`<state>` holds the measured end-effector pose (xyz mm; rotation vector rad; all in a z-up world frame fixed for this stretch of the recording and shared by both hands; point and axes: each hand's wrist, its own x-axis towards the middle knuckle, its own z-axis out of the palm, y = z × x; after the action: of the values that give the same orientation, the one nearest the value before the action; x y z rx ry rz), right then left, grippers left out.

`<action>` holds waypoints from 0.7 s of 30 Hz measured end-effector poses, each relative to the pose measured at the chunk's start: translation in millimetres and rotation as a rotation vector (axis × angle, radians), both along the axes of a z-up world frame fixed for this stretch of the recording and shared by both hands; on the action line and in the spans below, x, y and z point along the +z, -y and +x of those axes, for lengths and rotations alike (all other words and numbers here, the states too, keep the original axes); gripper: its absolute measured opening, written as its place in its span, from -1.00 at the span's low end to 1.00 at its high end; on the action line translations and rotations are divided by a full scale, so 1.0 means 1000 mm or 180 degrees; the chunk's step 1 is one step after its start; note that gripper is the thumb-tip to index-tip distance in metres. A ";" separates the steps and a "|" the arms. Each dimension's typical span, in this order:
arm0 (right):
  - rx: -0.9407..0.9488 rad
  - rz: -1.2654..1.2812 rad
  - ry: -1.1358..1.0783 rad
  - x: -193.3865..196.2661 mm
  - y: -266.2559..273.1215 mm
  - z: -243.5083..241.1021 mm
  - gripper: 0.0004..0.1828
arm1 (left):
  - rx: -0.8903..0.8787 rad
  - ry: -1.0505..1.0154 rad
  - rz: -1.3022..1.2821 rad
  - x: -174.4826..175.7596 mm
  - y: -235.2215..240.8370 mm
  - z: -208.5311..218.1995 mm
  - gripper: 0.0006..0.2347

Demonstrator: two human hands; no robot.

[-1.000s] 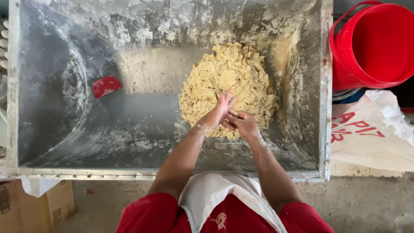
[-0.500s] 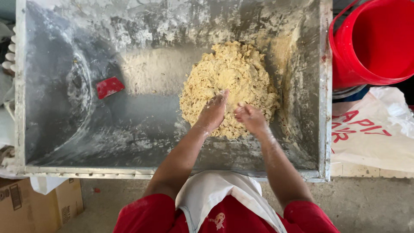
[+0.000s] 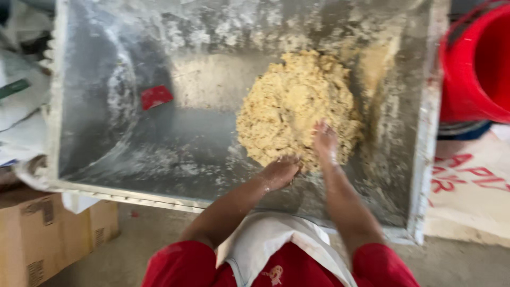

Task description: The person kneads a large mass of dough by hand in a large metal mixing trough. They repeatedly fold, press, and turn the dough to combine it into a single cohesive ball.

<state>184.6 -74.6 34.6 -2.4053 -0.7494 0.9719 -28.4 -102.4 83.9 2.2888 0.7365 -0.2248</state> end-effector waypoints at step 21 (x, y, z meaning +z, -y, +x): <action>0.1890 -0.2301 0.0738 -0.102 -0.057 -0.002 -0.67 | 0.3039 -0.0288 0.0872 -0.304 -0.282 -0.153 -0.12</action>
<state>182.6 -17.5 -67.8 -3.0152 -1.4566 1.3841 -181.0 179.7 -220.5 1.9063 1.8852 0.2356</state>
